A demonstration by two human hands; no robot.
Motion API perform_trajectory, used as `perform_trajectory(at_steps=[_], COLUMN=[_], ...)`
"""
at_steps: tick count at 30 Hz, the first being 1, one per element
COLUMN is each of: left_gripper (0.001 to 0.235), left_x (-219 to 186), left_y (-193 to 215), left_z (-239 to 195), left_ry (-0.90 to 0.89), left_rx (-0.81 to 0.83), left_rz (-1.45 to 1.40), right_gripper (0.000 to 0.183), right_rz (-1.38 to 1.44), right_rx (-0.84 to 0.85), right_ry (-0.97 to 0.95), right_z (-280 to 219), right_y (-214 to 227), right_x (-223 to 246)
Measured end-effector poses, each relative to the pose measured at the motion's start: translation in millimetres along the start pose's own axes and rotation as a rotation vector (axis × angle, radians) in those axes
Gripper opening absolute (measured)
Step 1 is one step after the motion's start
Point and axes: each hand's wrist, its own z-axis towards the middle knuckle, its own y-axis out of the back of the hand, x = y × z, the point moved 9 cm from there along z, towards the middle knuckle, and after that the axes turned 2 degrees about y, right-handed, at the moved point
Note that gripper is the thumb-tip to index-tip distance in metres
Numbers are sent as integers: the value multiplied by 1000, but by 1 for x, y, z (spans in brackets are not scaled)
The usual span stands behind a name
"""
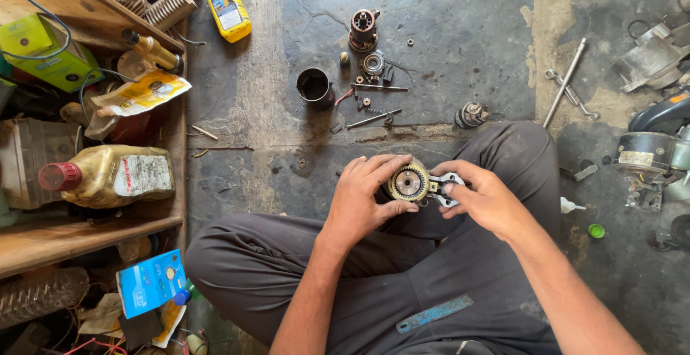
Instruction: The person sits on the floor and assembles a small electric motor. They apply grease to internal components, insert a rotor, and fit a gear into the housing. The person handles various small parts and tools scattered on the floor.
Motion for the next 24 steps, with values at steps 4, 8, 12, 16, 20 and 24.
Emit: perform_trajectory(at_steps=[4,8,12,16,20,24], left_gripper=[77,78,78,78,80,82], left_x=[1,-1,1,8,9,6], left_y=[-1,1,0,-3,-3,0], left_z=[-1,1,-2,-4,-6,-3], left_ry=[9,5,15,11,-18,0], left_rx=[5,1,2,7,-10,-15], left_rz=[-9,5,-28,-70,-101,-86], right_gripper=[31,36,42,44,42,40], right_rz=[-186,-143,-74,-75,-37,-30], right_rx=[-56,13,63,63,36,25], right_ry=[-5,-65,-101,-86,-104,-116], right_z=[1,-1,-3,-1,2,4], right_y=[2,8,7,2,2,3], right_x=[-1,4,3,-6,-17,-20])
